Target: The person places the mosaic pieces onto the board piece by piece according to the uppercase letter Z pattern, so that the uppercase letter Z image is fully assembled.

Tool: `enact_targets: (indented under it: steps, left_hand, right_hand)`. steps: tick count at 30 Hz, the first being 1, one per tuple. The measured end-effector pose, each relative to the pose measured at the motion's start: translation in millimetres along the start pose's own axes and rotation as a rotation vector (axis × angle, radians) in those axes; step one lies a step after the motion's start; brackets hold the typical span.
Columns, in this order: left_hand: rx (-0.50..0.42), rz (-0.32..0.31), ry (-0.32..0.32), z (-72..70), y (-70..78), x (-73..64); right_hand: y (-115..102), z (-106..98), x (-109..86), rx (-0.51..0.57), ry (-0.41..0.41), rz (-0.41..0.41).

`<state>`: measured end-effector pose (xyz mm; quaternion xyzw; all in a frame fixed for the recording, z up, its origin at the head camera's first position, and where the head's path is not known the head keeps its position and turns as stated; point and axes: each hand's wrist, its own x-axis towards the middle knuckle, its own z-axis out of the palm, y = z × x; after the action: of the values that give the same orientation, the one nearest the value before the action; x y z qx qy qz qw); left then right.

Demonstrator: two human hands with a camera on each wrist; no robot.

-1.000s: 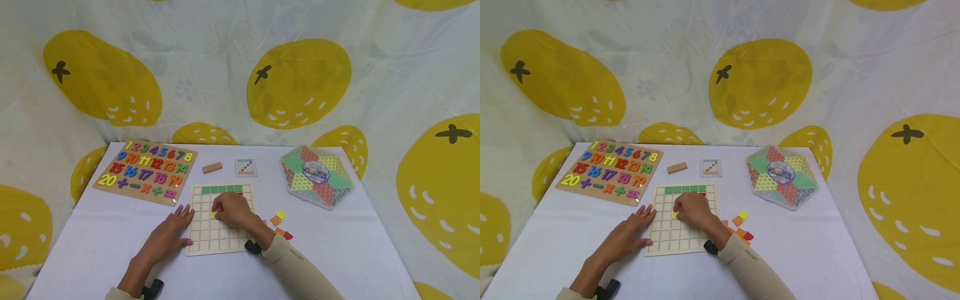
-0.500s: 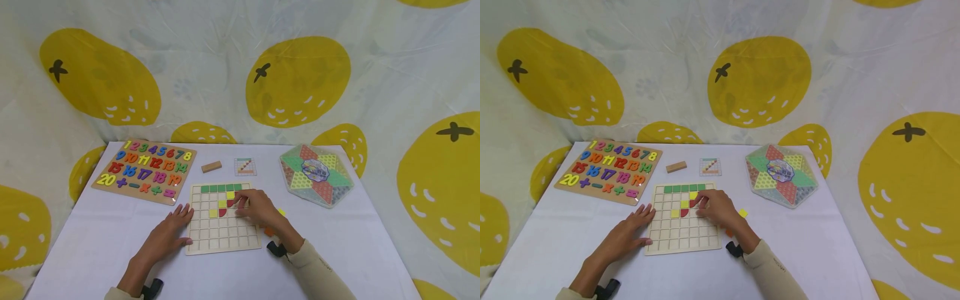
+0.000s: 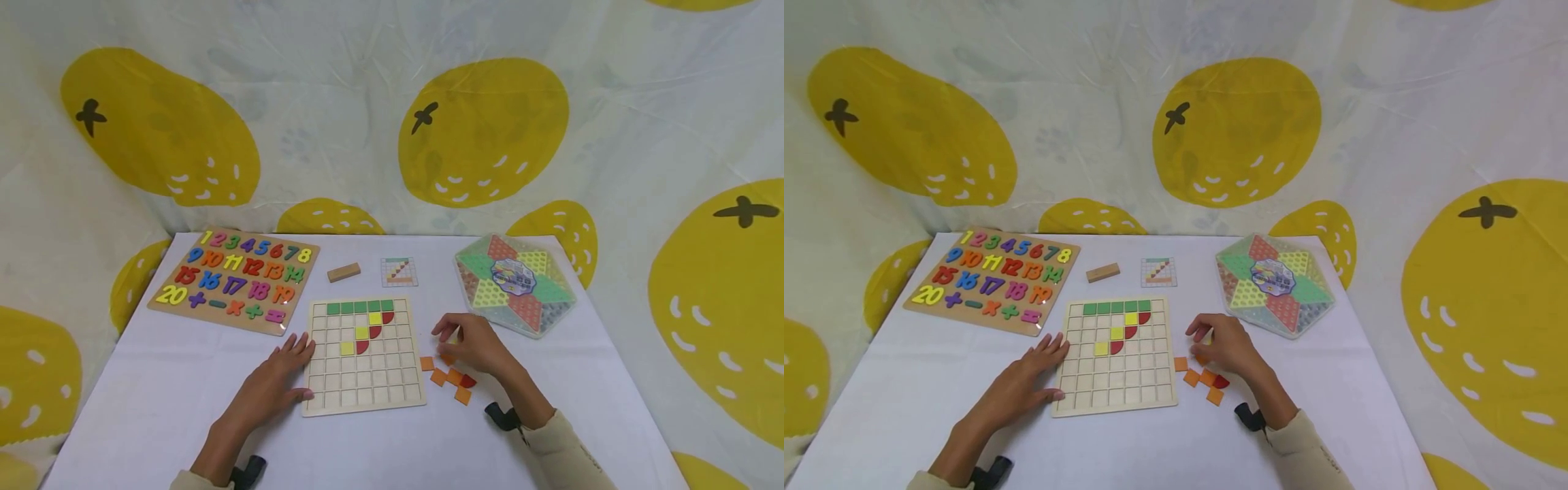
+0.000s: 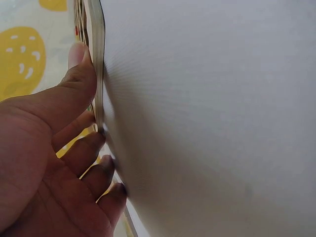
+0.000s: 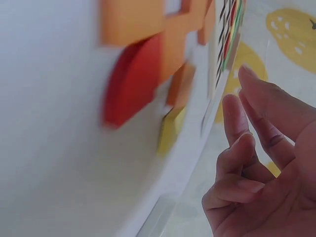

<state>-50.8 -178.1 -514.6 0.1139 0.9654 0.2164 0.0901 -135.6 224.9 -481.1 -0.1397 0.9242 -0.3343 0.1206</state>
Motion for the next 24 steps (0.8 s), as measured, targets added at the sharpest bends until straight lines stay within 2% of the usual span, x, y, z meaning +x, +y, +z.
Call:
enact_targets:
  steps: [7, 14, 19, 24]
  left_hand:
    - [-0.004, -0.004, 0.003, 0.4, 0.6, -0.5]
    - [-0.014, 0.000, 0.000, 0.5, -0.6, -0.6]
    - [-0.022, -0.002, -0.003, -0.6, -0.1, -1.2]
    - [-0.019, 0.005, 0.004, -0.2, -0.3, -0.9]
  right_hand:
    - [16, -11, -26.6, -0.011, -0.026, 0.078]
    - [23, -11, -50.0, -0.060, -0.033, 0.177]
    - [23, -2, -56.4, -0.118, -0.019, 0.238]
    - [22, 7, -56.2, -0.130, 0.014, 0.241]
